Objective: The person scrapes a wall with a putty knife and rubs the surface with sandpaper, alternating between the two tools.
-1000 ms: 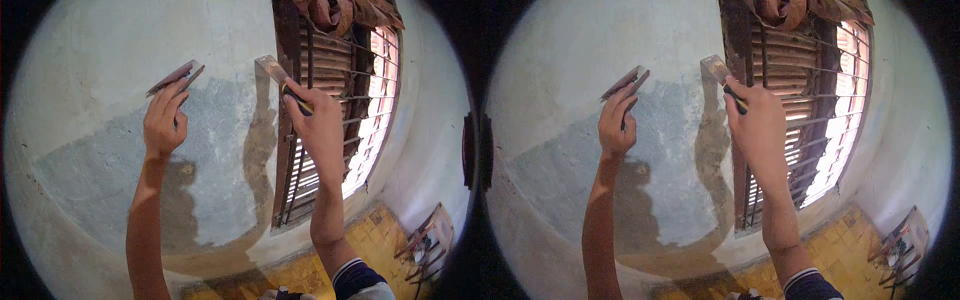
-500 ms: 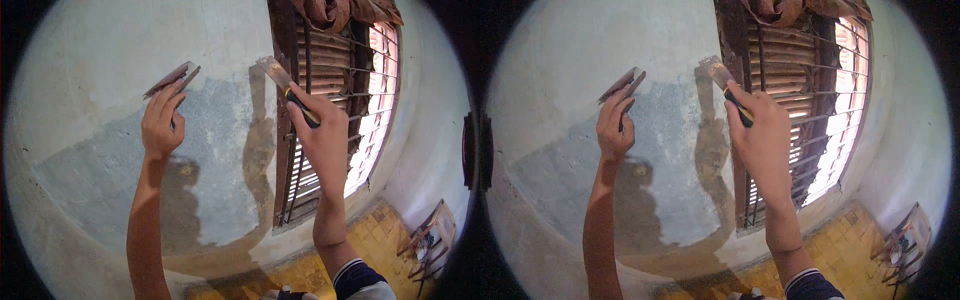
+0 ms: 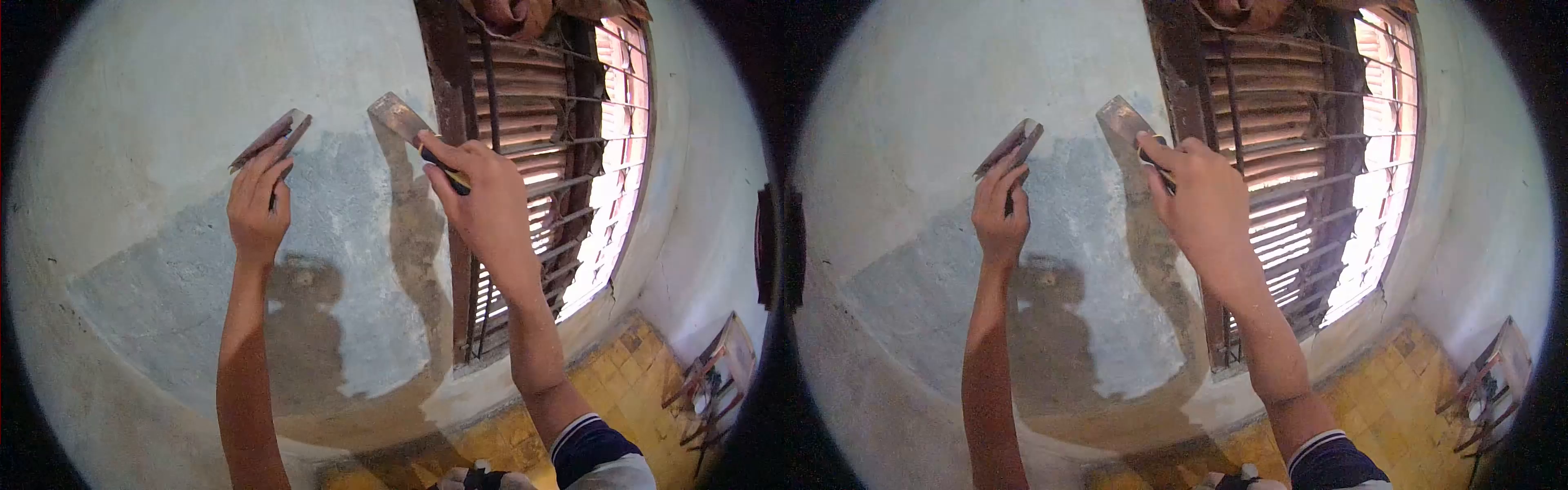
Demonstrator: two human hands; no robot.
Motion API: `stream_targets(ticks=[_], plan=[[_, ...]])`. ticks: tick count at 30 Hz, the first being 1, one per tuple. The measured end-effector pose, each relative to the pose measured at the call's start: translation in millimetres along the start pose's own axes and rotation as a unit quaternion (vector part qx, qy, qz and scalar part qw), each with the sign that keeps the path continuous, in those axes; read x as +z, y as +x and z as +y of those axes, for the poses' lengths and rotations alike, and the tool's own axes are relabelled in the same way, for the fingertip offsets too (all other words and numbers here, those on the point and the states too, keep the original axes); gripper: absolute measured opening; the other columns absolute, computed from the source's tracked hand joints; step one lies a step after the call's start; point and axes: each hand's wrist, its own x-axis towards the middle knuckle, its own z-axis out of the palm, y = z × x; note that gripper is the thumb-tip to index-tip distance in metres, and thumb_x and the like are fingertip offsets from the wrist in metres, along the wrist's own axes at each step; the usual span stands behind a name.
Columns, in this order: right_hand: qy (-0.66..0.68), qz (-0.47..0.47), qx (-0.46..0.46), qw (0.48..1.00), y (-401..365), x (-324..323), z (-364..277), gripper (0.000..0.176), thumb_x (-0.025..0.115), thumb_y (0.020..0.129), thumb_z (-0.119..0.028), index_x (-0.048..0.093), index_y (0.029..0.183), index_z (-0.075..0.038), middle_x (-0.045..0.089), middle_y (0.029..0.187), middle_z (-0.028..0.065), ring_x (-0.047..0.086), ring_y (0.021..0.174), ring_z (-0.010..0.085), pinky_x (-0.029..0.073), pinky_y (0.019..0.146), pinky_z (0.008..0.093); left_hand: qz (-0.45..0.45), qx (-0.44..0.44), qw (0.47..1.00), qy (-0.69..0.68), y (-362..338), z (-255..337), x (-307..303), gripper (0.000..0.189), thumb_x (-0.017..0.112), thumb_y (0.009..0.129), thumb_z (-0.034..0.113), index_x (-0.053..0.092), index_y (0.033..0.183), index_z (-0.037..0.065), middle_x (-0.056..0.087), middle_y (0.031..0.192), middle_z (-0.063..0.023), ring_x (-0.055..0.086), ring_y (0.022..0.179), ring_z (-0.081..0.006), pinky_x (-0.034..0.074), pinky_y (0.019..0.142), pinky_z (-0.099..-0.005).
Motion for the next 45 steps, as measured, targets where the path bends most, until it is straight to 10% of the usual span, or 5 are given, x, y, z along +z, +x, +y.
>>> stream_targets(ticks=[8,18,28,39,45], plan=[[0.15,-0.148,0.032,0.977,-109.2,-33.6,24.2,0.043,0.072,0.092,-0.017,0.067,0.135,-0.018,0.064,0.088,0.0168,0.065,0.075,0.0362,0.052,0.067,0.0425,0.092,-0.103,0.983,-0.124,2.3,3.4,10.2,0.034,0.071,0.09,0.0,0.069,0.123,0.01,0.071,0.127,-0.0092,0.069,0.109,-0.0289,0.053,0.096,-0.0413],[0.212,-0.33,0.44,0.808,-437.1,-64.1,76.9,0.034,0.078,0.088,-0.012,0.074,0.121,-0.005,0.078,0.102,0.0157,0.073,0.09,0.0162,0.057,0.077,0.0314,-0.016,0.019,0.995,0.1,42.4,54.5,46.1,0.045,0.064,0.093,0.001,0.063,0.136,0.011,0.067,0.132,-0.0115,0.062,0.123,-0.0309,0.048,0.105,-0.0456],[0.186,-0.403,0.397,0.803,-420.5,-101.5,100.0,0.041,0.077,0.091,-0.027,0.072,0.122,-0.001,0.078,0.102,0.0158,0.075,0.092,0.0248,0.057,0.082,0.039,-0.152,0.094,0.983,-0.044,90.6,104.9,92.4,0.048,0.062,0.091,0.005,0.061,0.139,0.013,0.065,0.134,-0.0145,0.06,0.127,-0.0354,0.051,0.106,-0.0431],[0.215,-0.443,0.465,0.736,-455.8,-120.2,153.4,0.043,0.075,0.092,-0.029,0.07,0.125,-0.001,0.077,0.104,0.0158,0.075,0.094,0.026,0.058,0.082,0.0395,0.005,-0.551,0.828,0.103,-250.2,131.8,-100.3,0.047,0.053,0.108,0.032,0.058,0.133,-0.007,0.068,0.12,-0.0158,0.061,0.108,-0.0221,0.047,0.096,-0.0335],[0.242,-0.465,0.455,0.72,-450.4,-92.9,150.6,0.044,0.075,0.093,-0.029,0.069,0.126,-0.001,0.077,0.105,0.0157,0.075,0.095,0.0259,0.058,0.083,0.0393,0.063,-0.875,0.472,-0.088,-400.6,350.1,-159.3,0.038,0.056,0.107,0.031,0.062,0.12,-0.005,0.064,0.108,-0.0073,0.061,0.099,-0.0215,0.05,0.089,-0.0354]])
